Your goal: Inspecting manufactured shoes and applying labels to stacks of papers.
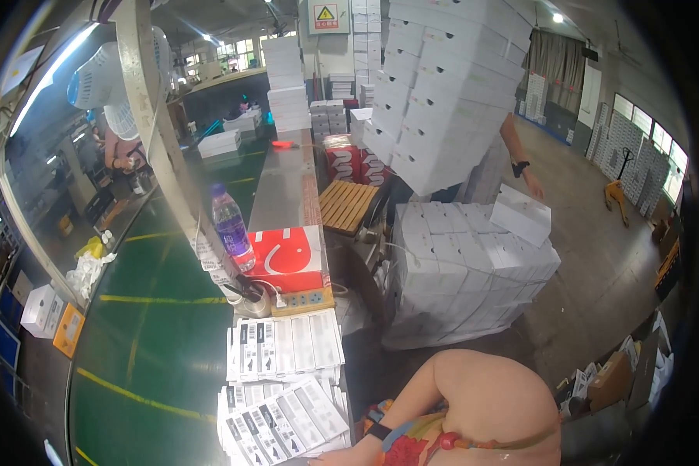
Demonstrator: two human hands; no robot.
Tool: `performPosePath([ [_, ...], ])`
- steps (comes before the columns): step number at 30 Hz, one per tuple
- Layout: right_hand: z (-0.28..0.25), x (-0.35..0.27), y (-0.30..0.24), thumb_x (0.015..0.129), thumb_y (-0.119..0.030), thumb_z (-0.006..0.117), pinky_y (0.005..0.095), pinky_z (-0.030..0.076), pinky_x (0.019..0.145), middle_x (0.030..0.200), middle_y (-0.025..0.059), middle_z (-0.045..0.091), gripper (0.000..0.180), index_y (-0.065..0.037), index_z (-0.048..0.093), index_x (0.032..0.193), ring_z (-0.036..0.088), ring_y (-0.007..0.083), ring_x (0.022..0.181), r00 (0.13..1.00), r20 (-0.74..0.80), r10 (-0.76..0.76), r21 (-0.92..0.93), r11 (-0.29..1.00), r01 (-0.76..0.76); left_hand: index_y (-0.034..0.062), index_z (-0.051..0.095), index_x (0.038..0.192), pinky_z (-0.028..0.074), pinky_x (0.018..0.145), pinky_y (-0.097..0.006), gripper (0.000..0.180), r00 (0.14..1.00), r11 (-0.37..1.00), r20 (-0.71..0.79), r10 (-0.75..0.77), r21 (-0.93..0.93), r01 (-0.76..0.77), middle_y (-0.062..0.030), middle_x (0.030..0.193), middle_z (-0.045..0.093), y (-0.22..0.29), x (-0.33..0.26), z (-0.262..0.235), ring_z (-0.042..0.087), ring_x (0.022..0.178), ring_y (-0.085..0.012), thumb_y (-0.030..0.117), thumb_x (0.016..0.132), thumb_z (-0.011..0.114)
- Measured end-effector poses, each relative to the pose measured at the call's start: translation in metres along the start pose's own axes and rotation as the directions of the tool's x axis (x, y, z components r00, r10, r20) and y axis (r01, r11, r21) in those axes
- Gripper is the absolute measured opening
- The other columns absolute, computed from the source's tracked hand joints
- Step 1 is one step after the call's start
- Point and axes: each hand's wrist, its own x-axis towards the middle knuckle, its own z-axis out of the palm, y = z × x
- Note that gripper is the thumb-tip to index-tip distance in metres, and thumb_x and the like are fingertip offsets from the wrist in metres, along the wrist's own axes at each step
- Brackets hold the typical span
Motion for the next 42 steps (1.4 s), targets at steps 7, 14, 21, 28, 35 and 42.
performPosePath([
  [7, 0.011, -0.002, 0.006, 0.076, -0.035, 0.056, 0.0425, 0.049, 0.076, 0.081, 0.0166, 0.060, 0.034, -0.001, 0.062, 0.076, 0.060, 0.0322, 0.083, 0.998, 0.057, 0.011, -0.081, 0.997, -0.006, -0.0037, 0.063, 0.077, 0.049, 0.064, -0.039, 0.010, 1.000, 1.000, 0.016, 0.022, -0.010, -0.022, -0.0159, 0.072, 0.062, -0.001, 0.001, 0.000, 0.060, 0.066, -0.0300, 0.002, 0.071, 0.068],
  [14, -0.012, 0.005, -0.019, 0.076, -0.034, 0.056, 0.0422, 0.049, 0.077, 0.081, 0.0164, 0.061, 0.033, -0.002, 0.062, 0.076, 0.060, 0.0318, 0.084, 0.996, 0.084, 0.009, -0.279, 0.960, 0.015, -0.0041, 0.063, 0.077, 0.048, 0.062, -0.039, 0.010, 0.999, 0.999, 0.004, 0.051, -0.002, -0.051, -0.0159, 0.070, 0.061, -0.003, 0.000, 0.000, 0.060, 0.064, -0.0300, 0.001, 0.069, 0.067],
  [21, -0.034, 0.013, -0.037, 0.075, -0.033, 0.056, 0.0417, 0.049, 0.079, 0.080, 0.0161, 0.062, 0.032, -0.002, 0.064, 0.075, 0.060, 0.0315, 0.084, 0.995, 0.085, 0.050, -0.321, 0.947, -0.021, -0.0042, 0.063, 0.075, 0.048, 0.061, -0.039, 0.010, 0.999, 1.000, -0.023, 0.024, -0.009, -0.025, -0.0164, 0.070, 0.061, -0.002, 0.000, 0.002, 0.059, 0.063, -0.0297, 0.001, 0.068, 0.067],
  [28, -0.002, 0.001, 0.001, 0.074, -0.033, 0.057, 0.0419, 0.050, 0.077, 0.080, 0.0166, 0.062, 0.033, -0.001, 0.064, 0.074, 0.060, 0.0325, 0.084, 0.999, 0.042, -0.027, -0.089, 0.996, 0.030, -0.0038, 0.062, 0.076, 0.048, 0.062, -0.038, 0.010, 0.999, 1.000, -0.024, 0.027, 0.001, -0.027, -0.0164, 0.071, 0.062, -0.001, 0.000, 0.002, 0.058, 0.063, -0.0291, 0.000, 0.069, 0.067],
  [35, -0.002, 0.003, 0.001, 0.073, -0.033, 0.058, 0.0421, 0.050, 0.075, 0.078, 0.0168, 0.062, 0.032, -0.001, 0.063, 0.072, 0.060, 0.0329, 0.084, 0.990, 0.138, 0.001, -0.144, 0.989, 0.019, -0.0030, 0.062, 0.077, 0.047, 0.063, -0.038, 0.010, 0.999, 0.999, -0.029, -0.014, 0.029, 0.015, -0.0163, 0.073, 0.062, 0.002, -0.004, -0.001, 0.059, 0.065, -0.0294, 0.001, 0.070, 0.068],
  [42, -0.004, 0.004, -0.002, 0.075, -0.035, 0.056, 0.0422, 0.049, 0.077, 0.081, 0.0161, 0.060, 0.035, -0.001, 0.063, 0.077, 0.059, 0.0327, 0.083, 0.995, 0.101, 0.023, -0.091, 0.996, -0.014, -0.0030, 0.063, 0.078, 0.047, 0.063, -0.037, 0.010, 1.000, 0.999, -0.029, -0.010, 0.036, 0.011, -0.0165, 0.074, 0.062, 0.004, -0.006, -0.005, 0.059, 0.066, -0.0297, 0.001, 0.071, 0.069],
])
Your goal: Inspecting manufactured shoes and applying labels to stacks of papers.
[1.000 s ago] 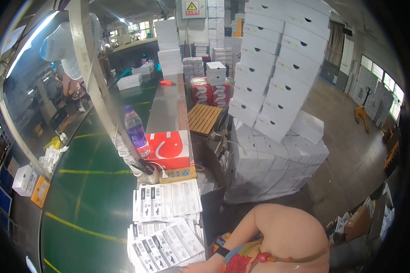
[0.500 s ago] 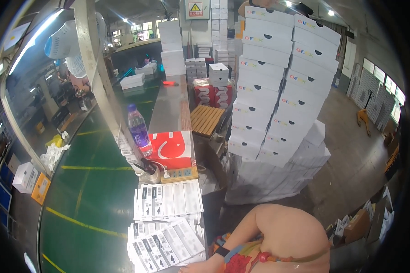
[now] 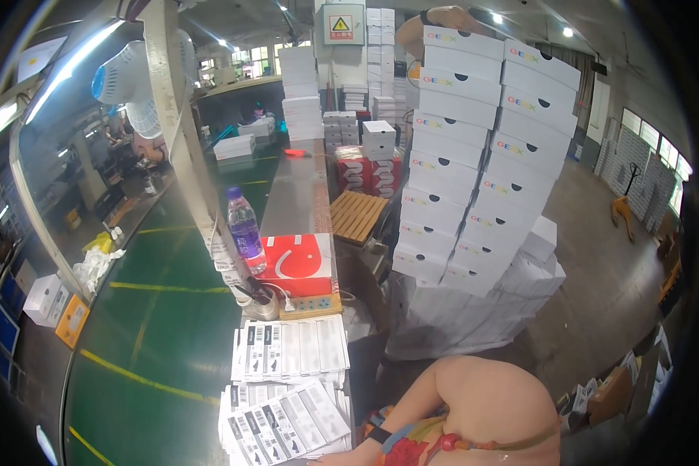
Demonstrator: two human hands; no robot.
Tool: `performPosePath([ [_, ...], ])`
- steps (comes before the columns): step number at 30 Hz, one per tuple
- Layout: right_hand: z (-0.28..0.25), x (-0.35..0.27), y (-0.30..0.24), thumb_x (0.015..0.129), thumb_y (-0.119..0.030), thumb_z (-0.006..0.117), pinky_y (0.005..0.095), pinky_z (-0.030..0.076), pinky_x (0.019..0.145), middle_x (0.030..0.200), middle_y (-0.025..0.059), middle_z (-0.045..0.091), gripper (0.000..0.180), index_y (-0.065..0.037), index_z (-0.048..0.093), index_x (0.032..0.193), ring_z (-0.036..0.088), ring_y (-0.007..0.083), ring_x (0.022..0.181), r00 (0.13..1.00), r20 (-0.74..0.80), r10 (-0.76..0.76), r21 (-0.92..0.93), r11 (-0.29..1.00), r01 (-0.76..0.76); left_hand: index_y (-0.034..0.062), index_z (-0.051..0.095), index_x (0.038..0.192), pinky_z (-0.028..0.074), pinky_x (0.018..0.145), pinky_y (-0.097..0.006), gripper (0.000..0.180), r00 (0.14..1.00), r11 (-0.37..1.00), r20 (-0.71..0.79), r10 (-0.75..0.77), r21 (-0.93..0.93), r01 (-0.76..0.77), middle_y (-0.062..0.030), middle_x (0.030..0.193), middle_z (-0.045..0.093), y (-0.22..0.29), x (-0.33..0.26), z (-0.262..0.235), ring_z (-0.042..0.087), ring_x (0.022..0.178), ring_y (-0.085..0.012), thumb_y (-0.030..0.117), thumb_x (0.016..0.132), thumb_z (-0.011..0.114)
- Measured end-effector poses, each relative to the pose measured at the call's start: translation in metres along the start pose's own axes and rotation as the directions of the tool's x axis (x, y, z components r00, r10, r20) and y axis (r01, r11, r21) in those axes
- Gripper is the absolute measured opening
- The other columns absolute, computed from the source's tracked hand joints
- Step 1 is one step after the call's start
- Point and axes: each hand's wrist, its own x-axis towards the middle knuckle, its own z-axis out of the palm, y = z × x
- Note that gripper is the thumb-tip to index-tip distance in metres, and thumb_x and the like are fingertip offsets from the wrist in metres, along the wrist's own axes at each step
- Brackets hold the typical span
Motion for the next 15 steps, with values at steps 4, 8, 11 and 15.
performPosePath([
  [4, -0.008, -0.002, -0.007, 0.078, -0.036, 0.054, 0.0424, 0.049, 0.076, 0.082, 0.0161, 0.059, 0.037, 0.000, 0.062, 0.080, 0.058, 0.0332, 0.082, 1.000, 0.019, -0.012, 0.019, 1.000, 0.011, -0.0031, 0.063, 0.078, 0.047, 0.063, -0.037, 0.010, 1.000, 1.000, 0.020, 0.007, 0.009, -0.007, -0.0168, 0.074, 0.063, 0.003, -0.001, 0.000, 0.059, 0.066, -0.0301, -0.001, 0.069, 0.068],
  [8, -0.039, -0.004, -0.032, 0.080, -0.036, 0.052, 0.0428, 0.048, 0.074, 0.084, 0.0176, 0.059, 0.039, 0.001, 0.062, 0.082, 0.058, 0.0341, 0.083, 1.000, -0.013, -0.004, -0.036, 0.999, 0.004, -0.0033, 0.064, 0.078, 0.047, 0.062, -0.037, 0.012, 0.999, 0.999, 0.029, 0.045, 0.014, -0.046, -0.0163, 0.075, 0.063, 0.002, 0.003, 0.006, 0.059, 0.066, -0.0301, -0.002, 0.067, 0.068],
  [11, -0.071, 0.002, -0.048, 0.079, -0.034, 0.054, 0.0452, 0.048, 0.077, 0.087, 0.0186, 0.061, 0.036, 0.001, 0.061, 0.090, 0.059, 0.0335, 0.085, 0.993, 0.098, 0.061, -0.124, 0.991, -0.049, -0.0026, 0.065, 0.080, 0.047, 0.062, -0.037, 0.014, 0.999, 0.998, 0.023, 0.047, 0.037, -0.048, -0.0156, 0.075, 0.064, 0.002, 0.007, 0.006, 0.060, 0.066, -0.0294, -0.001, 0.066, 0.070],
  [15, -0.001, 0.014, -0.016, 0.074, -0.017, 0.056, 0.0399, 0.052, 0.069, 0.090, 0.0263, 0.065, 0.027, 0.007, 0.070, 0.074, 0.058, 0.0321, 0.088, 0.989, -0.124, -0.083, -0.494, 0.870, 0.011, -0.0019, 0.066, 0.078, 0.047, 0.062, -0.037, 0.015, 0.996, 0.996, -0.070, 0.062, 0.070, -0.057, -0.0149, 0.073, 0.063, 0.000, -0.002, -0.004, 0.060, 0.064, -0.0287, 0.000, 0.065, 0.071],
])
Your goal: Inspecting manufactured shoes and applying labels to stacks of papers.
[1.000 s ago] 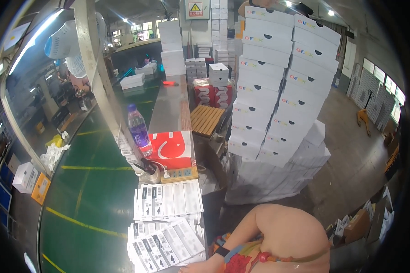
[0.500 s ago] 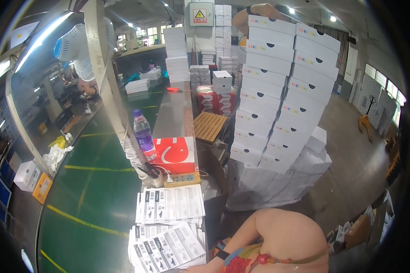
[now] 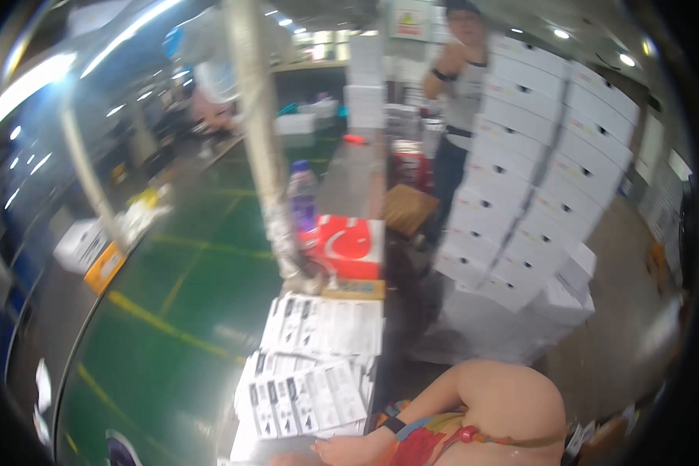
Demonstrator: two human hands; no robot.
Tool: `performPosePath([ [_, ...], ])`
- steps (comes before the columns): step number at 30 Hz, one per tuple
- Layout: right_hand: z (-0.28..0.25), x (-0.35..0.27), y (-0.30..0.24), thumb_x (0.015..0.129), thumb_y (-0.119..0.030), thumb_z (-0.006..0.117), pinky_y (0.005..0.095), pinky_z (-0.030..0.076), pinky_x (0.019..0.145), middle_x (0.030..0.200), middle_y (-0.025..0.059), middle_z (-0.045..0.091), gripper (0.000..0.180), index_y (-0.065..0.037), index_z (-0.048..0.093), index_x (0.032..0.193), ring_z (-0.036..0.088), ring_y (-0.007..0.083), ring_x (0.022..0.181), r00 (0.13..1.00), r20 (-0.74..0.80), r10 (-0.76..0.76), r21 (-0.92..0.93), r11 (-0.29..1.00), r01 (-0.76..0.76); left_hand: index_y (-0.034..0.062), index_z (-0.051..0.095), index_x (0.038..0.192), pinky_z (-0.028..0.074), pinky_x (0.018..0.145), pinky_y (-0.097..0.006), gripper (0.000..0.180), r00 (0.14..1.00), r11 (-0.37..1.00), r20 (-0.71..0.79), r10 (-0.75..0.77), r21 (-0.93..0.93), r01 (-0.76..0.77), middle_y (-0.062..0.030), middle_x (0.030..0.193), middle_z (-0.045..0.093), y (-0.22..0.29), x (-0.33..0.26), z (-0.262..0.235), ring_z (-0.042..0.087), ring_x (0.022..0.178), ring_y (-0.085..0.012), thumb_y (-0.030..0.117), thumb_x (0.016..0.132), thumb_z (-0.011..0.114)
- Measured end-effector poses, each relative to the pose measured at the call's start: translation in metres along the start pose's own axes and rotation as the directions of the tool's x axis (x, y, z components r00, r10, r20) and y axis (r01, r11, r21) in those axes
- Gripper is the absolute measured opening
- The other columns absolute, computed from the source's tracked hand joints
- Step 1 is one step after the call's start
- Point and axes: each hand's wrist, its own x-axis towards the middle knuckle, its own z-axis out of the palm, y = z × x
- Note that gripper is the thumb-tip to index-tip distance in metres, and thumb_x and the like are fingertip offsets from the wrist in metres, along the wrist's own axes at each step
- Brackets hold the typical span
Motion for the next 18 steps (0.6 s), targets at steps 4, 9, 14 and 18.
performPosePath([
  [4, -0.045, 0.010, 0.006, 0.073, -0.018, 0.056, 0.0375, 0.049, 0.066, 0.083, 0.0192, 0.059, 0.024, 0.004, 0.066, 0.077, 0.057, 0.0305, 0.082, 0.974, 0.181, -0.136, 0.733, 0.679, -0.042, 0.0001, 0.068, 0.088, 0.047, 0.066, -0.038, 0.016, 0.995, 0.999, 0.092, 0.049, -0.002, -0.049, -0.0105, 0.079, 0.064, -0.012, -0.014, -0.015, 0.061, 0.073, -0.0296, 0.000, 0.073, 0.074],
  [9, -0.084, 0.001, 0.010, 0.073, -0.024, 0.062, 0.0386, 0.052, 0.073, 0.096, 0.0236, 0.061, 0.038, 0.008, 0.062, 0.093, 0.059, 0.0340, 0.095, 0.829, 0.538, -0.157, 0.334, 0.942, -0.039, 0.0023, 0.062, 0.078, 0.046, 0.065, -0.036, 0.015, 0.999, 0.957, 0.007, -0.042, -0.288, 0.042, -0.0096, 0.074, 0.062, -0.060, -0.011, 0.008, 0.061, 0.072, -0.0264, 0.016, 0.085, 0.063],
  [14, -0.064, -0.005, 0.007, 0.067, -0.019, 0.064, 0.0427, 0.051, 0.080, 0.109, 0.0316, 0.061, 0.047, 0.012, 0.062, 0.102, 0.059, 0.0392, 0.101, 0.951, 0.267, -0.154, -0.043, 0.984, 0.171, 0.0007, 0.065, 0.079, 0.051, 0.069, -0.026, 0.018, 0.832, 0.692, 0.000, -0.555, -0.556, 0.462, -0.0041, 0.075, 0.067, -0.141, -0.042, 0.002, 0.064, 0.071, -0.0109, 0.014, 0.089, 0.059],
  [18, -0.073, -0.002, 0.011, 0.066, -0.020, 0.065, 0.0469, 0.050, 0.087, 0.121, 0.0368, 0.055, 0.055, 0.015, 0.060, 0.107, 0.055, 0.0452, 0.112, 0.911, 0.401, -0.097, 0.094, 0.993, 0.065, 0.0068, 0.064, 0.084, 0.052, 0.069, -0.028, 0.015, 0.557, 0.176, 0.082, -0.826, -0.902, 0.393, -0.0029, 0.077, 0.065, -0.215, -0.077, -0.003, 0.064, 0.074, -0.0130, 0.020, 0.089, 0.060],
])
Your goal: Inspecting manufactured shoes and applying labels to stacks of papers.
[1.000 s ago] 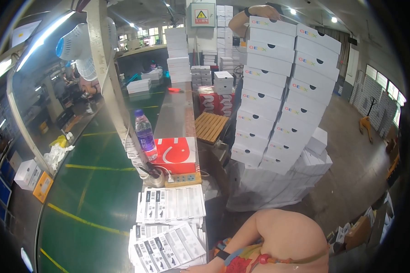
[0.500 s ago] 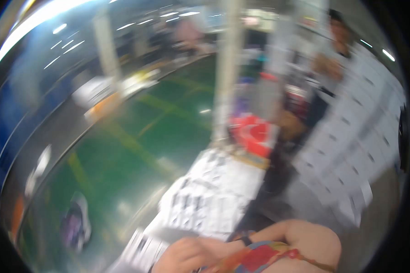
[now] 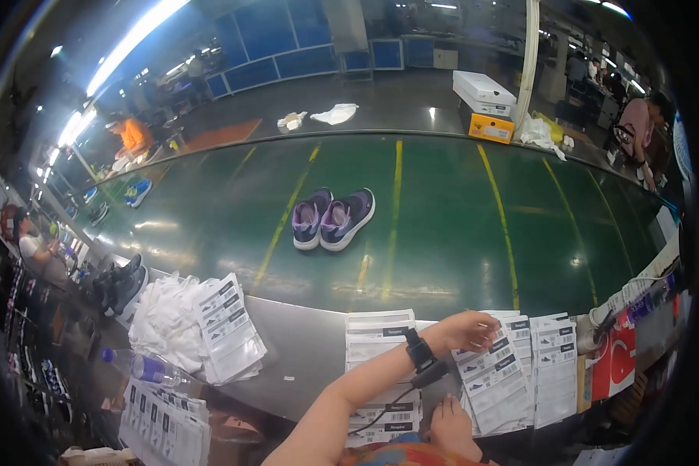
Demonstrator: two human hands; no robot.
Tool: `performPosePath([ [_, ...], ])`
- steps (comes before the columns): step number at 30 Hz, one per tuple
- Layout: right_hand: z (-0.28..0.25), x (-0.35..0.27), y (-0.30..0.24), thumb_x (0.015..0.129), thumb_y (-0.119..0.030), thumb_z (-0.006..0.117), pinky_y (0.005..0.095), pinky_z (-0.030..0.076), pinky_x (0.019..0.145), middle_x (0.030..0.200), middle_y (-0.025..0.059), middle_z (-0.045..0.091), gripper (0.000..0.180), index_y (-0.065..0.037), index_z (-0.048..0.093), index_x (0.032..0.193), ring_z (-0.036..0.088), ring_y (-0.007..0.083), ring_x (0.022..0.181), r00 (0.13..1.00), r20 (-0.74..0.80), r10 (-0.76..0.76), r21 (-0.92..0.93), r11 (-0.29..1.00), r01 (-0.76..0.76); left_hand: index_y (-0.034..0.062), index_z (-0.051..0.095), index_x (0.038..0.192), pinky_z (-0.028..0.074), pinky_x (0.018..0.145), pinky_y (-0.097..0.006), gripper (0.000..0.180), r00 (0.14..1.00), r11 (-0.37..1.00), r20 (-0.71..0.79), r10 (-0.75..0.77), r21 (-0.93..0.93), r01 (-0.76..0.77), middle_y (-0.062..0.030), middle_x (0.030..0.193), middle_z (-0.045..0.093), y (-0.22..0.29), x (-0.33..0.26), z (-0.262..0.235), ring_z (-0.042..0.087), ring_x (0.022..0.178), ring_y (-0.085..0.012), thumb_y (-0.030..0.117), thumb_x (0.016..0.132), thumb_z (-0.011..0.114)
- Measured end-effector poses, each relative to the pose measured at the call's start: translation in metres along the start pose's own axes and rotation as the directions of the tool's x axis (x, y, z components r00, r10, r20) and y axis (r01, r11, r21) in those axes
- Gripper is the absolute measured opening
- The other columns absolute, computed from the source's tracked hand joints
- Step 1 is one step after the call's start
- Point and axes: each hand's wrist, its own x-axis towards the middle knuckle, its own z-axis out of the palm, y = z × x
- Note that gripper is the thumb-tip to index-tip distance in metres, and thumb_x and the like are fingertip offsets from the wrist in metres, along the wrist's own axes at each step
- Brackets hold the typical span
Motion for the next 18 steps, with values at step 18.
performPosePath([
  [18, 0.002, 0.003, 0.001, 0.068, -0.014, 0.061, 0.0475, 0.049, 0.087, 0.123, 0.0377, 0.053, 0.052, 0.017, 0.058, 0.109, 0.055, 0.0466, 0.112, 1.000, -0.008, 0.028, 0.035, 0.999, -0.027, 0.0057, 0.057, 0.098, 0.059, 0.066, -0.034, 0.016, 0.994, 0.917, -0.104, 0.015, -0.395, -0.055, -0.0072, 0.082, 0.066, -0.034, 0.025, -0.048, 0.068, 0.073, -0.0192, 0.021, 0.094, 0.055],
])
